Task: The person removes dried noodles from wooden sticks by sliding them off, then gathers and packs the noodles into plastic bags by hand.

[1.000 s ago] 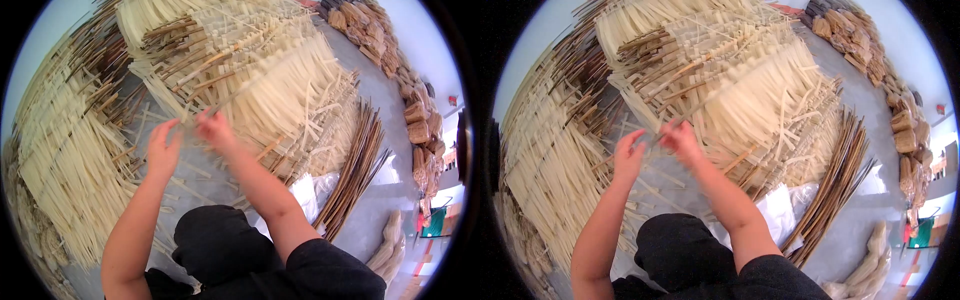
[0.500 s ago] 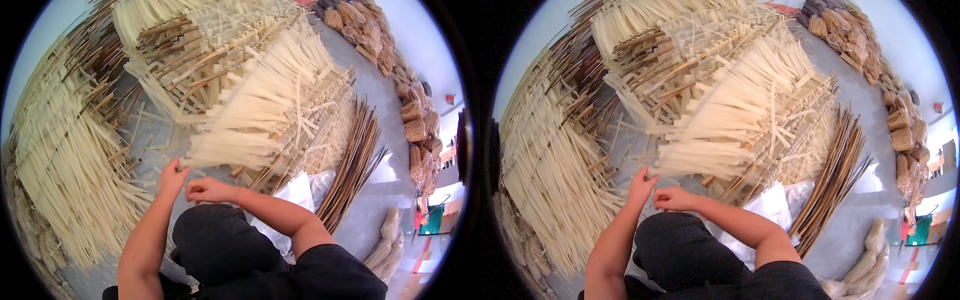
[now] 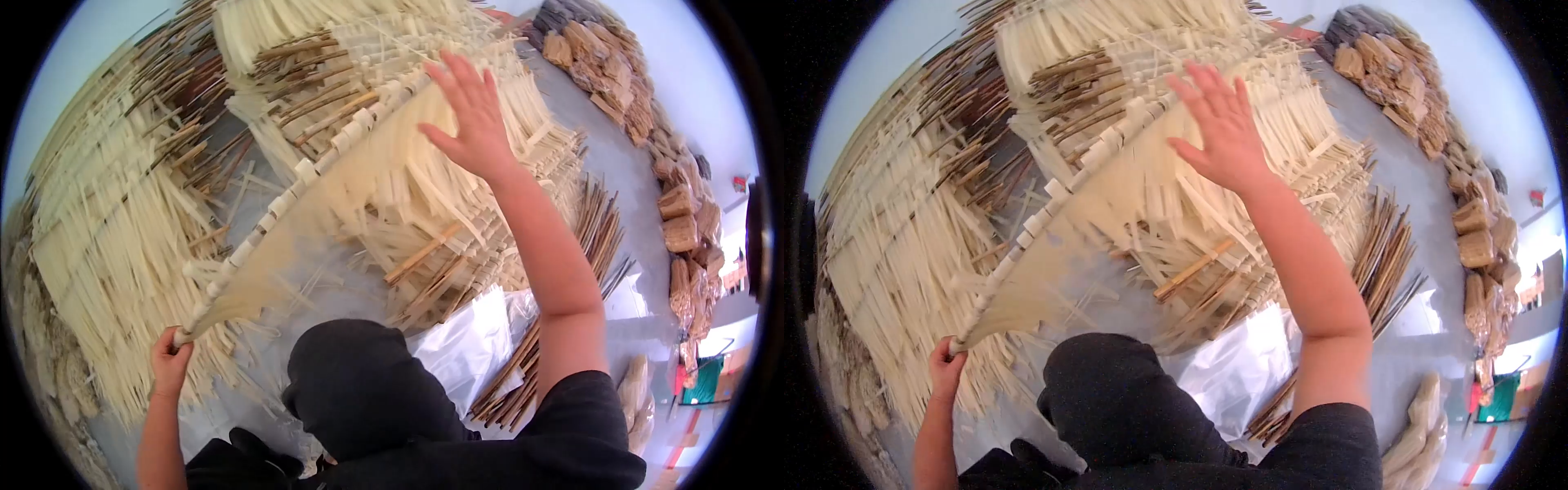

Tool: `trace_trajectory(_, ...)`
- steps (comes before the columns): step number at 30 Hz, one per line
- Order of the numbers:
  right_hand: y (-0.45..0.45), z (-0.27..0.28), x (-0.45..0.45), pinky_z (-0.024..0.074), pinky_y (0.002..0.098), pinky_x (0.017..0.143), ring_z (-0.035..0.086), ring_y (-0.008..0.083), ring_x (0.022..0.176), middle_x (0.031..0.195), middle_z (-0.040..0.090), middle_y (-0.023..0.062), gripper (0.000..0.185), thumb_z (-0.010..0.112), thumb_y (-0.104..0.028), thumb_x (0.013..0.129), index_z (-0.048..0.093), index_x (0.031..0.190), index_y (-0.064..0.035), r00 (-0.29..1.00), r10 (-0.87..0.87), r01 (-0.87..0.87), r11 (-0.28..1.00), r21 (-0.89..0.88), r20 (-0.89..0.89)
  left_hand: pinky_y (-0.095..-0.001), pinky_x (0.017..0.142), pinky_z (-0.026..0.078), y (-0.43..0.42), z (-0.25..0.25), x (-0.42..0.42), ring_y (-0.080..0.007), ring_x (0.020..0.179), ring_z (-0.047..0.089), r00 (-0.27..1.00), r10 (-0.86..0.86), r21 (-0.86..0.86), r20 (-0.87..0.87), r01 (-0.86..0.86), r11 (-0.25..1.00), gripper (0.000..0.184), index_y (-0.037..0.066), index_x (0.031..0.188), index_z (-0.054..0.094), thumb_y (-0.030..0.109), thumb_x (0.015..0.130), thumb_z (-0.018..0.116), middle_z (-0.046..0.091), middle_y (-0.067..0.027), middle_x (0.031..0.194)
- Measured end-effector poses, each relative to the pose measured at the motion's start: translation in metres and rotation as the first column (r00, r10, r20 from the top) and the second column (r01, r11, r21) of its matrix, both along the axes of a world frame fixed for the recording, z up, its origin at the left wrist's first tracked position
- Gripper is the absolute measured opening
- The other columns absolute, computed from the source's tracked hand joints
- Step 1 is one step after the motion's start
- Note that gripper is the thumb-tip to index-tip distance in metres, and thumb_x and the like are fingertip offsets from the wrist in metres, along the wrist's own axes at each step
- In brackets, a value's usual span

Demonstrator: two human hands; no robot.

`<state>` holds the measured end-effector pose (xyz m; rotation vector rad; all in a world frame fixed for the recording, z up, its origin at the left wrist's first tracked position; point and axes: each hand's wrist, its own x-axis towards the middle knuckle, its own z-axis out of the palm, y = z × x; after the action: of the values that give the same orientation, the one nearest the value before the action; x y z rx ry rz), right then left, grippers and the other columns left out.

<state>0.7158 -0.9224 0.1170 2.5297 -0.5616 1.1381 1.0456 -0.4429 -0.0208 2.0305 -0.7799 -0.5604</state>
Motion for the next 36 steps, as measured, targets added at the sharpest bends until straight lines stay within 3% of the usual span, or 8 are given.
trace_trajectory(6, 0.014, -0.016, 0.087, 0.0455, 0.0417, 0.082, 0.059, 0.0288, 0.094, 0.093, 0.063, 0.0057, 0.039, 0.075, -0.017, 0.068, 0.062, 0.104, -0.0153, 0.885, 0.317, -0.267, 0.946, 0.185, -0.341, -0.0213, 0.055, 0.040, 0.114, 0.050, 0.016, -0.0038, 0.060, 0.045, 0.932, 0.035, 0.247, 0.361, -0.132, 0.960, 0.017, 0.003, 0.095, 0.065, 0.009, 0.079, 0.068, 0.053, 0.0035, 0.067)
trace_trajectory(9, 0.079, -0.029, 0.134, 0.0437, 0.0417, 0.066, 0.057, 0.0274, 0.076, 0.074, 0.055, 0.0028, 0.032, 0.074, -0.013, 0.062, 0.057, 0.090, -0.0144, 0.861, 0.469, -0.450, 0.883, 0.137, -0.198, -0.0256, 0.059, 0.044, 0.161, 0.078, 0.016, -0.0097, 0.062, 0.051, 0.890, 0.109, 0.324, 0.442, -0.272, 0.906, 0.024, 0.005, 0.101, 0.065, 0.005, 0.078, 0.065, 0.059, -0.0017, 0.073)
trace_trajectory(16, 0.203, -0.057, 0.205, 0.0468, 0.0388, 0.058, 0.059, 0.0252, 0.068, 0.070, 0.054, 0.0027, 0.032, 0.073, -0.013, 0.061, 0.059, 0.089, -0.0175, 0.700, 0.681, -0.648, 0.732, 0.210, -0.216, -0.0361, 0.069, 0.049, 0.261, 0.054, 0.007, -0.0319, 0.078, 0.063, 0.623, 0.165, 0.203, 0.765, -0.476, 0.856, 0.032, 0.012, 0.103, 0.065, -0.001, 0.074, 0.061, 0.066, -0.0147, 0.089)
trace_trajectory(20, 0.236, -0.191, 0.220, 0.0478, 0.0420, 0.061, 0.061, 0.0282, 0.072, 0.074, 0.060, 0.0052, 0.025, 0.071, -0.027, 0.073, 0.060, 0.093, -0.0163, 0.460, 0.761, -0.512, 0.648, 0.563, -0.458, -0.0464, 0.083, 0.048, 0.303, -0.060, -0.018, -0.0321, 0.087, 0.063, 0.776, 0.099, 0.666, 0.623, -0.593, 0.453, 0.030, 0.018, 0.099, 0.068, 0.001, 0.078, 0.054, 0.066, -0.0100, 0.086)
trace_trajectory(26, 0.259, -0.166, 0.213, 0.0484, 0.0435, 0.066, 0.062, 0.0312, 0.077, 0.079, 0.064, 0.0079, 0.025, 0.068, -0.031, 0.079, 0.060, 0.097, -0.0149, 0.453, 0.801, -0.484, 0.590, 0.646, -0.392, -0.0572, 0.101, 0.033, 0.319, -0.063, -0.014, -0.0275, 0.098, 0.060, 0.527, 0.239, 0.305, 0.816, -0.742, 0.596, 0.029, 0.022, 0.096, 0.068, 0.004, 0.077, 0.057, 0.065, -0.0053, 0.095)
trace_trajectory(30, 0.293, -0.162, 0.221, 0.0483, 0.0450, 0.066, 0.062, 0.0335, 0.075, 0.076, 0.064, 0.0097, 0.024, 0.065, -0.033, 0.082, 0.060, 0.096, -0.0141, 0.445, 0.794, -0.484, 0.602, 0.635, -0.414, -0.0487, 0.092, 0.038, 0.305, -0.052, -0.016, -0.0289, 0.100, 0.059, 0.554, 0.254, 0.391, 0.793, -0.782, 0.486, 0.036, 0.018, 0.098, 0.068, -0.002, 0.072, 0.055, 0.065, -0.0069, 0.099)
trace_trajectory(33, 0.298, -0.218, 0.219, 0.0480, 0.0453, 0.064, 0.062, 0.0346, 0.074, 0.076, 0.064, 0.0098, 0.025, 0.063, -0.035, 0.084, 0.059, 0.095, -0.0138, 0.278, 0.804, -0.368, 0.594, 0.715, -0.525, -0.0601, 0.103, 0.029, 0.277, -0.095, -0.027, -0.0264, 0.114, 0.052, 0.654, 0.377, 0.535, 0.656, -0.755, 0.379, 0.050, 0.025, 0.116, 0.061, 0.000, 0.073, 0.055, 0.059, -0.0038, 0.115)
trace_trajectory(36, 0.308, -0.188, 0.219, 0.0479, 0.0453, 0.064, 0.062, 0.0347, 0.074, 0.077, 0.064, 0.0101, 0.027, 0.061, -0.038, 0.085, 0.060, 0.097, -0.0147, 0.379, 0.785, -0.408, 0.617, 0.673, -0.490, -0.0644, 0.104, 0.023, 0.285, -0.106, -0.039, -0.0268, 0.121, 0.046, 0.479, 0.558, 0.232, 0.678, -0.859, 0.456, 0.063, 0.027, 0.129, 0.052, 0.000, 0.072, 0.055, 0.055, -0.0046, 0.124)
